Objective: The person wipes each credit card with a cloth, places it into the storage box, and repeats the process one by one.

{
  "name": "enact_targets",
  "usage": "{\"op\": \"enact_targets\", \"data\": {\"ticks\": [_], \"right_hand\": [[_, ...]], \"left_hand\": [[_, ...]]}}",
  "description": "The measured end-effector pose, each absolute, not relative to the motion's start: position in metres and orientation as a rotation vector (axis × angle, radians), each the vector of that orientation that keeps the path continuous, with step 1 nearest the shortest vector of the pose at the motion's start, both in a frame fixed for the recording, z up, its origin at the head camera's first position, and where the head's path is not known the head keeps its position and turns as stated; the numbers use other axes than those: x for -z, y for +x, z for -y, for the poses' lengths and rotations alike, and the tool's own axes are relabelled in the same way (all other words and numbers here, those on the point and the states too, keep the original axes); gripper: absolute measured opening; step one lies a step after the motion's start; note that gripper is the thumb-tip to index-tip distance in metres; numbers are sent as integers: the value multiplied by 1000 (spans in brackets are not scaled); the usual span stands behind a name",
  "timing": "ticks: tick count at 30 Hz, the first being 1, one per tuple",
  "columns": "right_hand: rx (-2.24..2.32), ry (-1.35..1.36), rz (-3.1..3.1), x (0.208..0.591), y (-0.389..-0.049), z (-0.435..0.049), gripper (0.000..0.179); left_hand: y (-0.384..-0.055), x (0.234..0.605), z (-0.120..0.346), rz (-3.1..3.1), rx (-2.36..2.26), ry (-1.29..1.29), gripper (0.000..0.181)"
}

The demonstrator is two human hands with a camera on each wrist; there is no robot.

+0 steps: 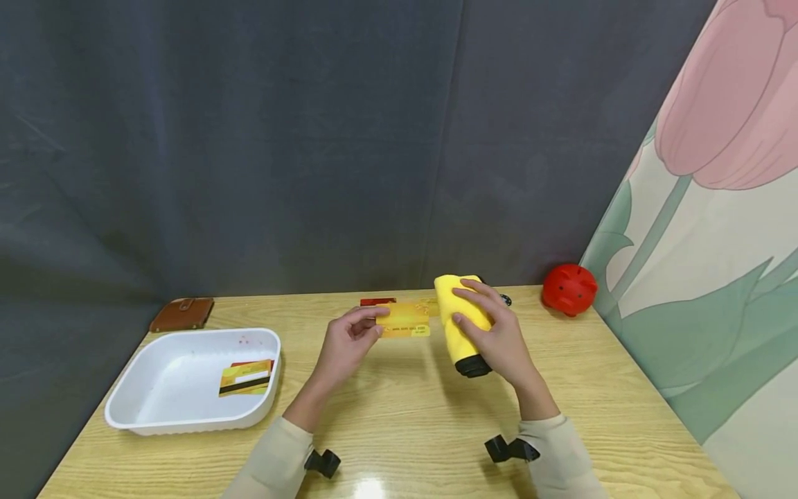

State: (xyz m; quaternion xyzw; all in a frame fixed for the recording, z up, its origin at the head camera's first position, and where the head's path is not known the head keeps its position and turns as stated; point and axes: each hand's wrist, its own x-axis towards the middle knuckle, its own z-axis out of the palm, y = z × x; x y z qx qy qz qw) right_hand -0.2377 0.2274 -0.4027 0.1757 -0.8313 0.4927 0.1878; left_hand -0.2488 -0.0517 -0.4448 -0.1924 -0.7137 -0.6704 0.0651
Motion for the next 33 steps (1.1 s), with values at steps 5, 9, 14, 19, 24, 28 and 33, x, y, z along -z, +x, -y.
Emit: {"op": "enact_targets", "data": {"ticks": [5,9,14,19,24,28,33], "right_hand": [[-1397,480,2336,399,-237,-229,40],[-1399,487,2327,398,-237,-230,40],[-1408,481,2316,397,-236,-233,39],[-1410,474,2318,397,-235,-235,39],[-1416,470,2306,396,-235,-238,39],[-1427,468,2292,396,-235,-240,39],[-1431,459,2274,395,-235,-243,39]], "left_hand": [[-250,442,53,2168,2076,-651,40],[-250,439,55,2189,2070,-794,55],[-250,438,56,2245,2004,-802,48],[-249,438,57,2285,1995,-713,35],[-250,438,59,2236,2028,-643,25],[-251,437,61,2197,2051,-514,18],[-252,435,66,2181,1980,-401,23]]}}
